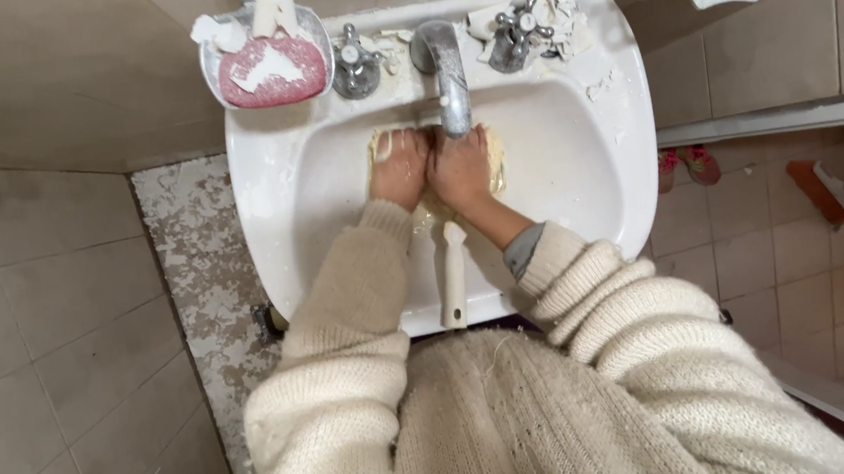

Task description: Cleaning a paint roller under running water in a bathroom sink.

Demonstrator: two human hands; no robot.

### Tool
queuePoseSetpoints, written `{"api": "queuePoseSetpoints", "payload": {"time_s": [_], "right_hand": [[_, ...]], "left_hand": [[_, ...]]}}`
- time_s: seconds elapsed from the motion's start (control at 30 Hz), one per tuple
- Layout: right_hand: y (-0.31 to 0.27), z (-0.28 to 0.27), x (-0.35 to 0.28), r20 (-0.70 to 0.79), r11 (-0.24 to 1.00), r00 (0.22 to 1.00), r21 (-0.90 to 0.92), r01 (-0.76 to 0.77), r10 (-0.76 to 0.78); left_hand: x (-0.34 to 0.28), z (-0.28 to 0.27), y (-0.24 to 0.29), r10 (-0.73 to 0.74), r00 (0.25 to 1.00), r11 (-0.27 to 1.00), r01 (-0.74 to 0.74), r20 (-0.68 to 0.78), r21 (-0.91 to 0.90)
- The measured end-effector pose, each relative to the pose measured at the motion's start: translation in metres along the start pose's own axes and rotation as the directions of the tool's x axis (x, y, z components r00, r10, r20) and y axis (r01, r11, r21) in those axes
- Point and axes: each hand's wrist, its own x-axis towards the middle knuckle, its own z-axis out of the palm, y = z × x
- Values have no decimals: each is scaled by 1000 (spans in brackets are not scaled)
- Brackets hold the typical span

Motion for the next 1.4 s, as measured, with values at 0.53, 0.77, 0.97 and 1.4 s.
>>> {"api": "queuePoseSetpoints", "payload": {"time_s": [0.53, 0.77, 0.97, 1.4], "right_hand": [[-37, -14, 14, 102, 992, 992, 96, -79, 69], [-3, -6, -11, 28, 979, 980, 54, 195, -197], [-38, 8, -7, 181, 993, 977, -5, 117, -114], [-15, -11, -6, 78, 950, 991, 302, 79, -107]], "left_hand": [[-44, -56, -9, -25, 987, 996, 39, 159, -86], [-51, -43, -24, 48, 978, 982, -10, 203, -186], [-59, -79, -25, -41, 978, 939, 108, 207, -326], [-70, -91, -46, -24, 997, 870, 60, 78, -490]]}}
